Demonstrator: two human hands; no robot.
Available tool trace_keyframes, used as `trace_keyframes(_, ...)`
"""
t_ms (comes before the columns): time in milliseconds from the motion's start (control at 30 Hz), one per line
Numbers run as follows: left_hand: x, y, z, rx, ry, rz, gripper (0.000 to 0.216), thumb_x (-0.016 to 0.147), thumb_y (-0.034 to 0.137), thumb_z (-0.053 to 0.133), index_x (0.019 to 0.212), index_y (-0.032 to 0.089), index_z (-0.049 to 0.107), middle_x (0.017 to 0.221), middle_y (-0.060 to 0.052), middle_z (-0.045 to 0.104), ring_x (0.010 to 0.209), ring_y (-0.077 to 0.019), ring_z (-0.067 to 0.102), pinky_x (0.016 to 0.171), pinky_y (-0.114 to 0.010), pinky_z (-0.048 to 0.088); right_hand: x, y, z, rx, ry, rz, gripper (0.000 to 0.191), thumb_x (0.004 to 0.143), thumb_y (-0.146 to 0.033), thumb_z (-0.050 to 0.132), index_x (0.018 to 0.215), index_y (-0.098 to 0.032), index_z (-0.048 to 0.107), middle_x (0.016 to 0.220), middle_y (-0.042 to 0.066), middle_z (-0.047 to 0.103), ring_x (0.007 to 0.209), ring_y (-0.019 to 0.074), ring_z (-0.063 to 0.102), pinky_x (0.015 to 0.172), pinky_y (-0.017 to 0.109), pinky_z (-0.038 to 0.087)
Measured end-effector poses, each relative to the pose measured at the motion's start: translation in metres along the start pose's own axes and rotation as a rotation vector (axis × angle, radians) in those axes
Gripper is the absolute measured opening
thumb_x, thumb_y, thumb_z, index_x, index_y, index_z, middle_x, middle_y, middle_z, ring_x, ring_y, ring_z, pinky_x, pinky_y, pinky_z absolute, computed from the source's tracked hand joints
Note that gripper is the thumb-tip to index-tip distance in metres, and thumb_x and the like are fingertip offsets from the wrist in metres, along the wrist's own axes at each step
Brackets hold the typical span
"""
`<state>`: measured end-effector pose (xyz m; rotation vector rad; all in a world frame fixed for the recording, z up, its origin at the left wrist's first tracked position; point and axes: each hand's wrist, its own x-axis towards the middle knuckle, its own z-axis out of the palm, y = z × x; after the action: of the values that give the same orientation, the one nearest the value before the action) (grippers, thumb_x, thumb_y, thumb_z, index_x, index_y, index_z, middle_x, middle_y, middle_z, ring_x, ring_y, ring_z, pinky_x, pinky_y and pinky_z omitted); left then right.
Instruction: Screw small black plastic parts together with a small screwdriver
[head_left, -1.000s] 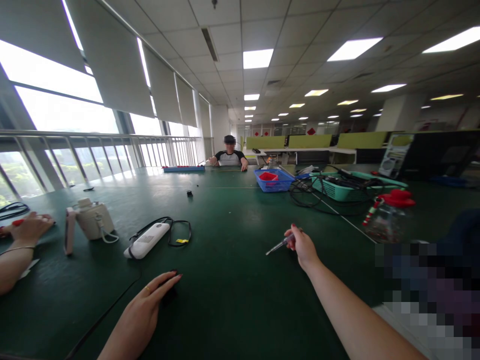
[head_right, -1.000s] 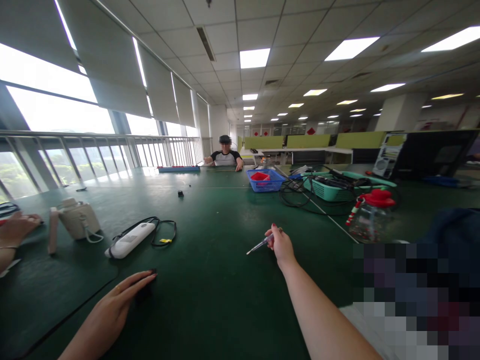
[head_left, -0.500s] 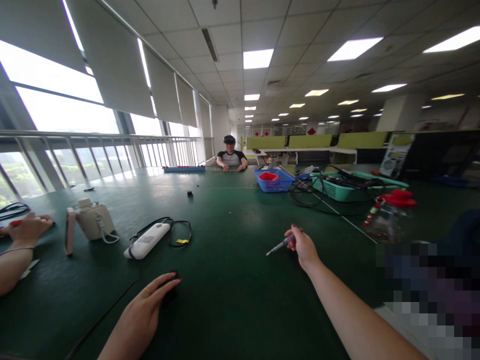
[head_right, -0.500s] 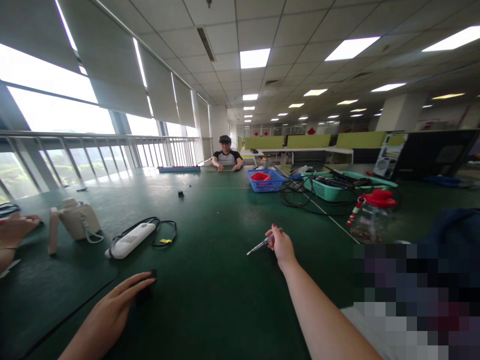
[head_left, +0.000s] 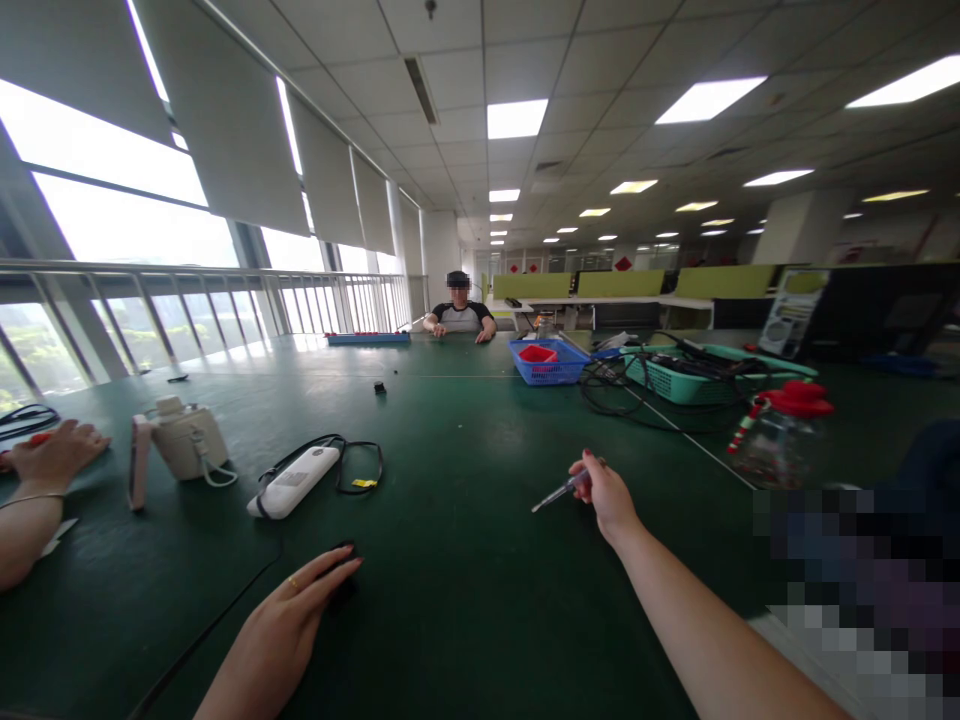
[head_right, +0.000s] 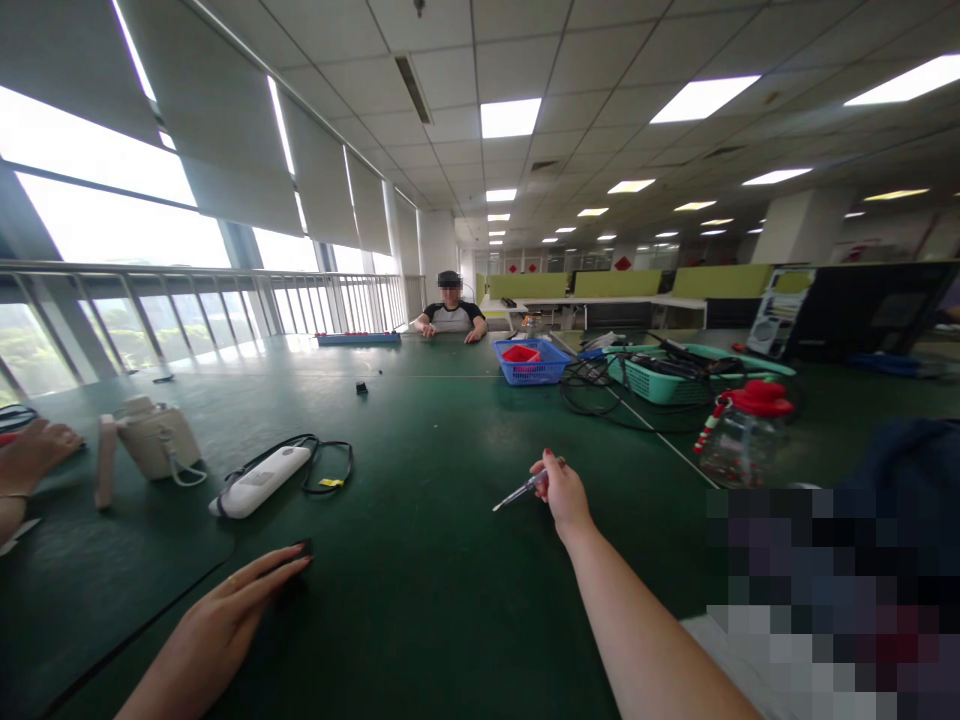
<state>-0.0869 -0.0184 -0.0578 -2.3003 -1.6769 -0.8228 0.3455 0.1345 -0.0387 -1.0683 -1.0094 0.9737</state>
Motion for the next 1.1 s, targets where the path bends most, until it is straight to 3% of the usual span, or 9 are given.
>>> trace_keyframes(400, 0.000, -0.004, 0.002, -0.022, 0.015, 0.052, 0.044, 0.085, 0.021, 0.050, 0.122, 0.040, 0.065, 0.131, 0.006, 0.063, 0.107, -0.0182, 0.068, 0.090, -0.026, 0.055, 0.001, 0.002, -0.002, -0.018, -0.001, 0.012, 0.046, 0.076, -0.062, 0.064, 0.063, -0.019, 0.064, 0.048, -0.002, 0.049, 0.044, 0.0118, 0.044, 0.048, 0.027, 0.041)
trace_keyframes(767, 0.001, -0.012, -0.001, -0.100, 0.040, -0.020, 0.040, 0.091, 0.026, 0.045, 0.124, 0.035, 0.064, 0.131, 0.003, 0.064, 0.113, -0.0192, 0.065, 0.095, -0.032, 0.053, 0.000, 0.001, -0.002, -0.019, -0.003, 0.013, 0.047, 0.076, -0.063, 0.065, 0.063, -0.018, 0.065, 0.049, -0.002, 0.049, 0.046, 0.0115, 0.044, 0.047, 0.026, 0.041)
trace_keyframes(1100, 0.004, -0.008, 0.000, -0.148, 0.056, -0.092, 0.033, 0.089, 0.036, 0.050, 0.115, 0.032, 0.069, 0.121, -0.002, 0.069, 0.106, -0.0231, 0.068, 0.092, -0.039, 0.057, -0.002, -0.003, 0.001, -0.012, 0.000, 0.007, 0.051, 0.072, -0.067, 0.065, 0.061, -0.018, 0.063, 0.046, -0.002, 0.047, 0.044, 0.0108, 0.042, 0.046, 0.026, 0.039)
